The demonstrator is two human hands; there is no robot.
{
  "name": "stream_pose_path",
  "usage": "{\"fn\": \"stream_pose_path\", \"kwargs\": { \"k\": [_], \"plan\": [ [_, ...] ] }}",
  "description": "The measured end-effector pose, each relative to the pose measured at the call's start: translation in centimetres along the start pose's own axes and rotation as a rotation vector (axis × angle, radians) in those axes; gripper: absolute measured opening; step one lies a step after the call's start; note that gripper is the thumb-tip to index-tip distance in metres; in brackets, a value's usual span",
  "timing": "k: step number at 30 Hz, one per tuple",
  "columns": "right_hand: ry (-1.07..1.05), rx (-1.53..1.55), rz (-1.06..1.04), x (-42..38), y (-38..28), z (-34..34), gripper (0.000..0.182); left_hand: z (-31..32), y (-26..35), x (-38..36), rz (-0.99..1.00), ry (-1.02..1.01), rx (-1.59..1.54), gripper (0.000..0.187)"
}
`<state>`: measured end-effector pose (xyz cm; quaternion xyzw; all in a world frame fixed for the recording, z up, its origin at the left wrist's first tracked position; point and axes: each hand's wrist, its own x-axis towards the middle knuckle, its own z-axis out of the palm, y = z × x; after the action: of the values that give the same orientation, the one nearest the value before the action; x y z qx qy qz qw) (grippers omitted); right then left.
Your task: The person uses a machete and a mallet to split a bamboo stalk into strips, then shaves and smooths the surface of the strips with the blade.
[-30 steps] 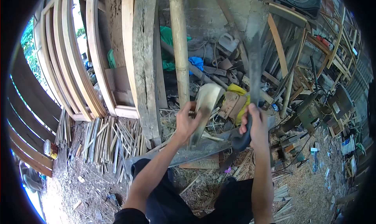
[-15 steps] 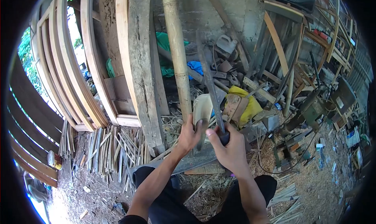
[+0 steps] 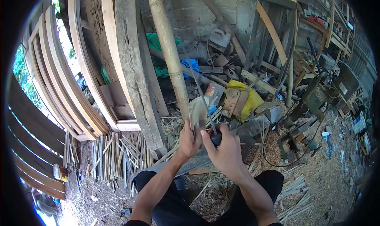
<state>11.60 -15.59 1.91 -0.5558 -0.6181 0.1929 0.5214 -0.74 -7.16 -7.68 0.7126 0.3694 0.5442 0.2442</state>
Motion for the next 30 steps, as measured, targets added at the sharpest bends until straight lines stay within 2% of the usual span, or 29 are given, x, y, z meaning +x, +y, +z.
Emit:
{"fn": "stream_pose_path", "kwargs": {
  "k": [7,10,16,22,28,30],
  "plan": [
    [-0.06,0.003,0.033,-0.2,0.0,0.3,0.03,-0.5,-0.9,-0.8,-0.005,-0.046,-0.072,0.034],
    [-0.04,-0.012,0.012,-0.4,0.0,0.3,0.031,-0.7,0.0,-0.8,0.089,-0.027,0.002,0.038],
    [-0.064,0.015,0.039,-0.4,0.0,0.0,0.032,-1.0,-0.9,-1.2,0.012,-0.083,0.075,0.039],
    [-0.061,0.012,-0.008,-0.6,-0.2,0.2,0.032,-1.2,-0.2,-1.1,0.001,-0.087,-0.063,0.039],
    [-0.104,0.015,0.044,-0.5,-0.2,0.3,0.032,-1.3,0.4,-0.9,0.011,-0.08,-0.034,0.044],
    [-0.1,-0.007,0.036,-0.5,-0.1,0.3,0.032,-1.6,0.5,-0.9,-0.077,-0.13,0.026,0.051]
  ]
}}
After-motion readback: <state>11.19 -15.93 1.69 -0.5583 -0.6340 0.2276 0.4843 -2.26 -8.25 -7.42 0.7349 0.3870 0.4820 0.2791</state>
